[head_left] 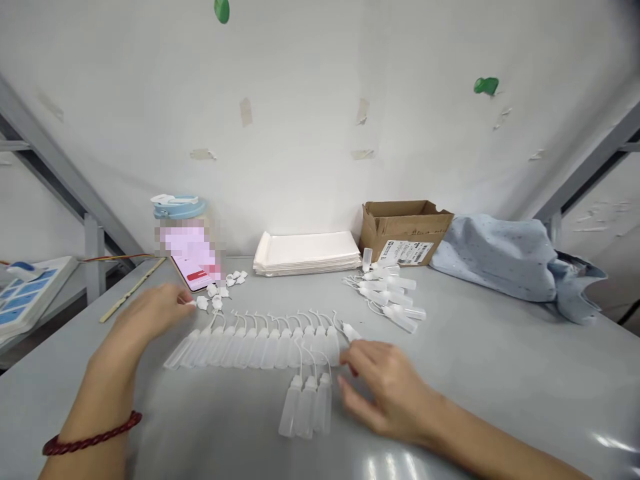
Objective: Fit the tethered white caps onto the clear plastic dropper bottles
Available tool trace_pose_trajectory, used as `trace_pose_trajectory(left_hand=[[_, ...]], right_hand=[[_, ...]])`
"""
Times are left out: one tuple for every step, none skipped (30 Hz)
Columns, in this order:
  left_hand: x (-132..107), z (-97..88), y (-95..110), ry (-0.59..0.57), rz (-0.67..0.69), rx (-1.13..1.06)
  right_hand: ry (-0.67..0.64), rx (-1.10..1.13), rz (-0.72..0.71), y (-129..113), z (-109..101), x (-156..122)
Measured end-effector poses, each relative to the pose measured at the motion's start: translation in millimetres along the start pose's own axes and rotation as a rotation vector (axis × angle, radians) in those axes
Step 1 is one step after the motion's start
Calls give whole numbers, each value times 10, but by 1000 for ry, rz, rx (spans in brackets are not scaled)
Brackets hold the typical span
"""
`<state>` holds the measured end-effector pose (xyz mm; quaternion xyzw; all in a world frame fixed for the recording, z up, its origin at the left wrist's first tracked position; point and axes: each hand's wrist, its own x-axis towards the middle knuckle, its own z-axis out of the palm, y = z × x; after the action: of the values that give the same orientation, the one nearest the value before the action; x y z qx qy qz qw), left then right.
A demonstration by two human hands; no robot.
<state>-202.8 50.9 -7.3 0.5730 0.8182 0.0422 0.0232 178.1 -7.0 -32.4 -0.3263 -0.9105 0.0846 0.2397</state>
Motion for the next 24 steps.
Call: trace_pose_trajectory(left_hand=[[-20, -40, 34, 26, -16, 11], [-40, -80, 69, 55, -31, 24], [-57, -118, 103, 82, -46, 34], [-72, -151, 136, 103, -55, 37], [-83, -179, 164, 120, -63, 37], [-93, -202, 187, 133, -71, 36], [-100, -221, 205, 147, -79, 33], [-106, -235, 217, 164, -90, 29], [-111, -246, 224, 185, -101, 25], [-115, -254, 227, 209, -112, 18], [-120, -259, 226, 238, -126, 6], [-124, -261, 223, 267, -143, -8], [-128, -261, 219, 296, -156, -25], [-132, -260, 216, 322, -165, -42], [-134, -256, 214, 343, -172, -57], [-135, -250, 215, 357, -170, -68], [-135, -243, 219, 363, -160, -72], [-133, -235, 224, 363, -144, -77], [-130, -227, 231, 365, -131, -82], [-127, -218, 240, 372, -123, -85], [-124, -212, 249, 381, -119, -88], [-122, -208, 260, 391, -118, -87], [-122, -208, 272, 397, -122, -85], [-125, -211, 286, 399, -125, -81]], right_hand=[[24, -1, 73, 43, -28, 21], [39, -6, 158, 88, -59, 42], [20, -3, 232, 133, -90, 62], [-24, 8, 294, 175, -118, 78], [-75, 19, 337, 212, -142, 90], [-121, 31, 363, 243, -161, 96], [-152, 38, 375, 267, -175, 97], [-167, 40, 376, 287, -187, 93], [-167, 37, 367, 305, -198, 87], [-161, 33, 355, 323, -211, 81], [-155, 26, 345, 346, -228, 74], [-142, 16, 340, 376, -250, 70], [-121, 2, 342, 416, -275, 68], [-88, -19, 354, 469, -303, 69], [-44, -44, 376, 532, -330, 72], [9, -72, 405, 604, -354, 77], [67, -103, 439, 679, -373, 82], [128, -134, 470, 751, -385, 87], [182, -164, 491, 813, -390, 91], [221, -189, 500, 856, -390, 93], [256, -212, 495, 875, -383, 95], [292, -230, 465, 866, -372, 96], [330, -241, 414, 825, -356, 97], [371, -244, 339, 754, -335, 97]])
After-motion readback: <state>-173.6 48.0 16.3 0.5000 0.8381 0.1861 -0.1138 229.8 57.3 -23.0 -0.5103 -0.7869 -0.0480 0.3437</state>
